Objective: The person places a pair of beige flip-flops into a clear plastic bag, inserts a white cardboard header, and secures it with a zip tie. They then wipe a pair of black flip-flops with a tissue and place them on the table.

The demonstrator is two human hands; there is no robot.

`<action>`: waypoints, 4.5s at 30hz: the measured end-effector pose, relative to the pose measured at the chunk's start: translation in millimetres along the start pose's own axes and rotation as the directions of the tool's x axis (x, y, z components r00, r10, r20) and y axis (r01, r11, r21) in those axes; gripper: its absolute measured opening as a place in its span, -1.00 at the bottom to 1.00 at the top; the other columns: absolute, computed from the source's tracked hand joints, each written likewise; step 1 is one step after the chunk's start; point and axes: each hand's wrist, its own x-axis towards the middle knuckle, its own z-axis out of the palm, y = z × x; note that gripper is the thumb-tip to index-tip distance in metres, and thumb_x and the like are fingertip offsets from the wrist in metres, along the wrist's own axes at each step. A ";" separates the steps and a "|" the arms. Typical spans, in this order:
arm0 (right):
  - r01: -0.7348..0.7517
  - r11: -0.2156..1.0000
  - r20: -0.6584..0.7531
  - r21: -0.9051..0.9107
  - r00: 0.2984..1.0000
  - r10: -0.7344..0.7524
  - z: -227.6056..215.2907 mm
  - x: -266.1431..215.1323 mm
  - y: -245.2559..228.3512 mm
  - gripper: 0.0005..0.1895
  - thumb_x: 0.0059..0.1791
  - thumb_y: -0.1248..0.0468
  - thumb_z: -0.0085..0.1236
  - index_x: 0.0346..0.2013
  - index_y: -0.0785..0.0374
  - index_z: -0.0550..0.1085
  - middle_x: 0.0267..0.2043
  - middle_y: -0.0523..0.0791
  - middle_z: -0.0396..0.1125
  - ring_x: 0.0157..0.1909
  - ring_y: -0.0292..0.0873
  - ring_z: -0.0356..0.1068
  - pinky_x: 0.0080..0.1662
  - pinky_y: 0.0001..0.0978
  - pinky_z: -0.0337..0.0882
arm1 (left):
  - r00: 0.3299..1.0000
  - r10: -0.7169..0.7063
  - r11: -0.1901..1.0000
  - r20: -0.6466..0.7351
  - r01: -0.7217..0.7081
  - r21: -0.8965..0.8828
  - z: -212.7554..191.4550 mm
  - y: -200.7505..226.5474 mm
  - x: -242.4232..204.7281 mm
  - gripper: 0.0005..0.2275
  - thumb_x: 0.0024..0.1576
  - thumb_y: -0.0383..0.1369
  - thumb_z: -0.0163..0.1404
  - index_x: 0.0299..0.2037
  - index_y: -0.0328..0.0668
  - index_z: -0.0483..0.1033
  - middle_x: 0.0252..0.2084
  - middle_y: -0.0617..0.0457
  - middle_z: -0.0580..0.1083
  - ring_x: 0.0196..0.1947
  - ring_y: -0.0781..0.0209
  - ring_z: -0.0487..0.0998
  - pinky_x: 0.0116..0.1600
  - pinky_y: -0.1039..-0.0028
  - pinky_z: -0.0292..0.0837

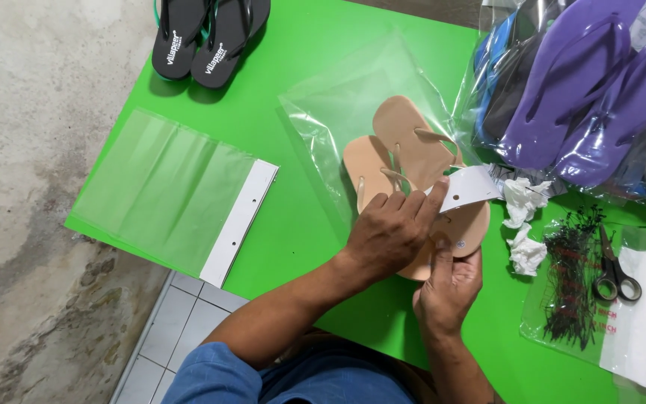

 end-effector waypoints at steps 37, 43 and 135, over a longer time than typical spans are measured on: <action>-0.545 0.811 0.055 0.211 0.835 0.547 -11.6 61.9 26.8 -0.54 -0.05 0.28 0.12 0.14 0.31 0.45 0.04 0.06 0.49 0.05 0.00 0.51 0.15 -0.24 0.52 | 0.938 0.112 0.807 0.329 0.108 -0.581 -78.2 66.2 -44.2 -0.57 0.29 -0.46 -0.14 0.39 -0.41 0.33 -0.33 0.04 0.37 -0.54 0.14 0.43 -0.40 0.31 0.34; -0.598 0.799 0.326 -0.065 0.744 0.583 -28.6 83.4 8.9 -0.56 0.04 0.24 0.04 0.21 0.29 0.41 0.10 0.08 0.46 0.00 0.08 0.51 0.00 -0.14 0.55 | 0.963 -0.213 0.796 0.162 0.267 -0.542 -71.4 -1.9 -55.6 -0.52 0.15 -0.23 0.26 0.26 -0.13 0.43 0.02 -0.07 0.41 0.00 0.06 0.45 0.08 0.29 0.43; 0.180 0.703 0.654 -0.688 0.572 0.494 -84.4 93.1 -8.0 -0.04 -0.34 0.12 0.61 0.31 0.05 0.39 -0.09 -0.05 0.40 -0.05 -0.13 0.41 0.03 -0.22 0.46 | 0.826 -0.518 0.815 0.221 0.555 -0.166 13.7 -105.0 -130.4 -0.66 0.34 -0.22 -0.12 0.26 -0.14 0.42 0.10 -0.08 0.44 0.17 -0.08 0.44 0.21 0.16 0.31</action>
